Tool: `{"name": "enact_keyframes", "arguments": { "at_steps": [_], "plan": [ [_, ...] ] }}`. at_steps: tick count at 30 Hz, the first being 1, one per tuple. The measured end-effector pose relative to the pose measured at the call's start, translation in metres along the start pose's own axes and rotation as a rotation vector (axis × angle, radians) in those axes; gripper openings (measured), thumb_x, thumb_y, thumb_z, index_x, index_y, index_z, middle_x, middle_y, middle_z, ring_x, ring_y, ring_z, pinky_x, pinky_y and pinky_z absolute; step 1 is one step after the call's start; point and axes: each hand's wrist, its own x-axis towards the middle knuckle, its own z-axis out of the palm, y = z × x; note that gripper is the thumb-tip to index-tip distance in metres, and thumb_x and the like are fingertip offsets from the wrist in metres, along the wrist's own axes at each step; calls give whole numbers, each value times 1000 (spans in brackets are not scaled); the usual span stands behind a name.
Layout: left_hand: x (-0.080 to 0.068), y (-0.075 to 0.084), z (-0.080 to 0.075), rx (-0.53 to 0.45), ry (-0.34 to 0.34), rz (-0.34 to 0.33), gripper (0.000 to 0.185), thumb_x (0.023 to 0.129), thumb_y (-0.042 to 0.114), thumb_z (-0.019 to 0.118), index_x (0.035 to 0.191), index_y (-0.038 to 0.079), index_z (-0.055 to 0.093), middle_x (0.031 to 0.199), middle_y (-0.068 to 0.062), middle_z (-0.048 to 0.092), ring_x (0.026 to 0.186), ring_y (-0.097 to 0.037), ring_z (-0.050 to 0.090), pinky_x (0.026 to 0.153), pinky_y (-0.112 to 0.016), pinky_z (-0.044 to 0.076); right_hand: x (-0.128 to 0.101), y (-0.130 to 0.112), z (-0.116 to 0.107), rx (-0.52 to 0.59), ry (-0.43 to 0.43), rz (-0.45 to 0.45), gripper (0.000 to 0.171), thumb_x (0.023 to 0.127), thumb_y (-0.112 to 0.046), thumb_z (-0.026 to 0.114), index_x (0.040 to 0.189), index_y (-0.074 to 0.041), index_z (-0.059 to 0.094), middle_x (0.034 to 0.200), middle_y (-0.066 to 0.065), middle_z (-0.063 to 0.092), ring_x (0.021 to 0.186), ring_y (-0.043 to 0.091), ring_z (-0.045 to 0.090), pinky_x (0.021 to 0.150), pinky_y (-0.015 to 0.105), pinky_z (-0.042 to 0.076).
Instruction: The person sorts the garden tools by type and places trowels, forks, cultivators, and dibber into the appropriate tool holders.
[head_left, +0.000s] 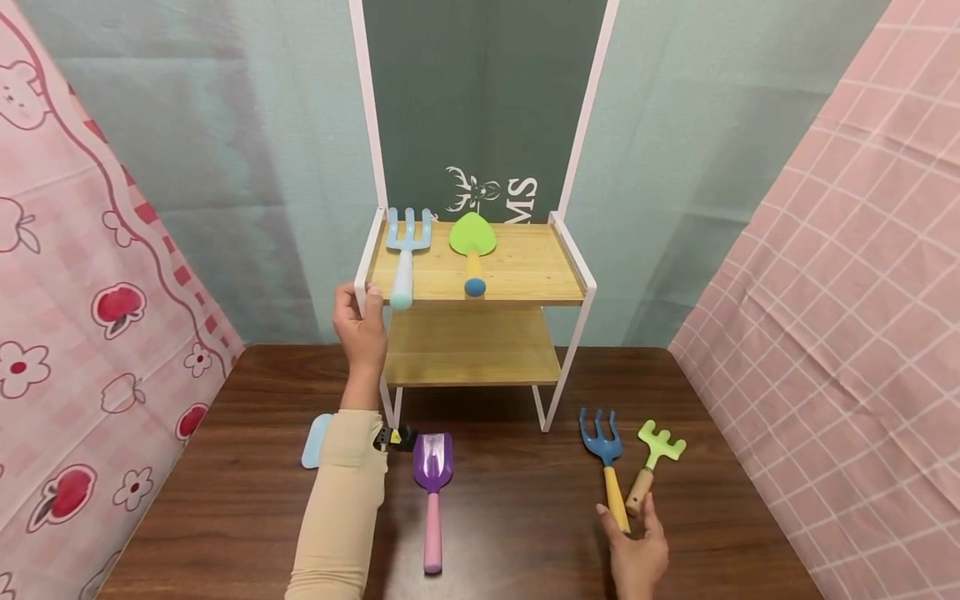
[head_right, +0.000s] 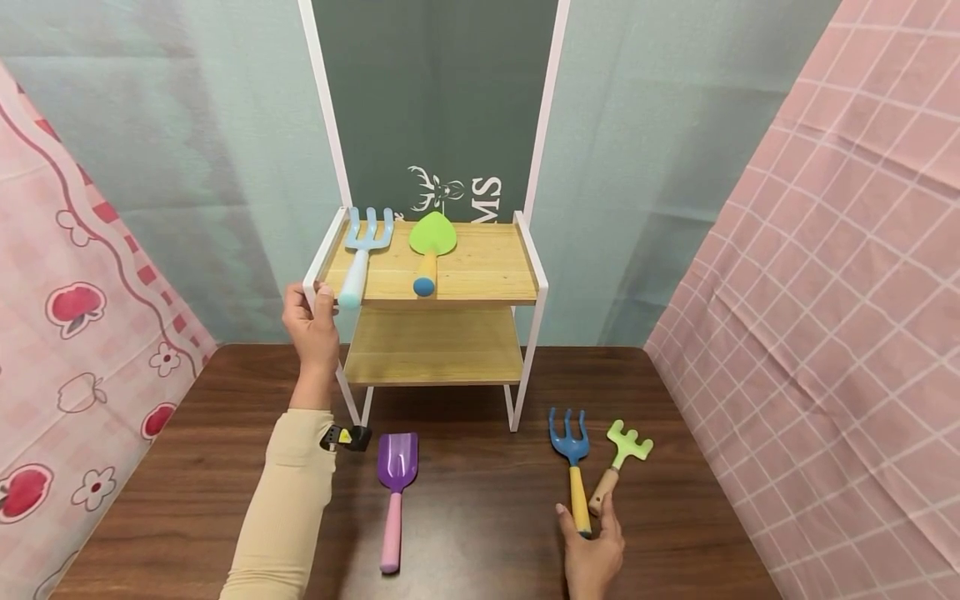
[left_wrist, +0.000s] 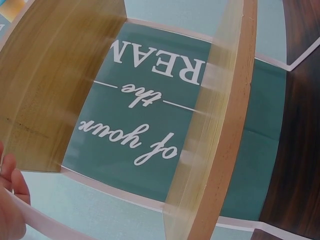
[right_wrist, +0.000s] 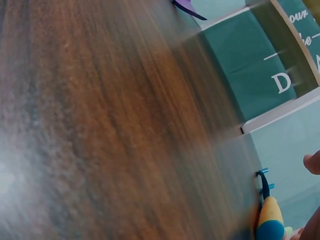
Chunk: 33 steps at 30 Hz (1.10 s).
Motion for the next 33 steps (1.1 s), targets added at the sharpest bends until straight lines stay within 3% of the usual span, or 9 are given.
{"name": "enact_keyframes", "arguments": {
  "at_steps": [8,10,15,24,30,33],
  "plan": [
    [-3,28,5,-33,-21,-2,17,84,4,53,89,-12,50,76,4,50,66,-7,48,61,-22,38,-1,9,4,-18,-29,44,82,73,-22,78,138,4,37,126,27,43,110,43,44,89,52,37],
    [-3,29,5,-34,-26,-2,17,84,4,53,89,-12,49,77,4,50,66,-7,48,62,-22,39,-1,11,5,-28,-28,49,80,74,-21,78,137,6,38,125,26,42,108,41,45,87,50,37],
    [-3,26,5,-34,-27,3,17,85,6,53,89,-10,50,76,3,50,64,-7,47,61,-22,38,-1,15,5,-71,-29,51,76,75,-22,77,134,8,41,123,27,39,103,39,44,84,49,35],
    [0,-4,0,-23,-2,11,14,85,12,57,88,-1,53,77,1,50,63,-10,46,58,-24,37,3,21,6,-178,-17,-9,67,72,-21,79,124,10,51,117,27,45,93,37,47,77,47,36],
    [0,-2,0,-13,-6,5,19,86,11,56,90,-7,52,76,1,50,64,-10,47,60,-24,38,6,23,7,-203,-46,-3,66,73,-18,78,125,11,49,121,29,44,102,44,44,86,54,34],
    [0,8,1,-22,-19,0,17,86,8,55,90,-8,51,76,2,50,65,-9,47,60,-23,38,7,24,7,-218,-53,-12,63,73,-17,78,123,10,51,122,29,45,106,46,43,89,55,32]
  ]
}}
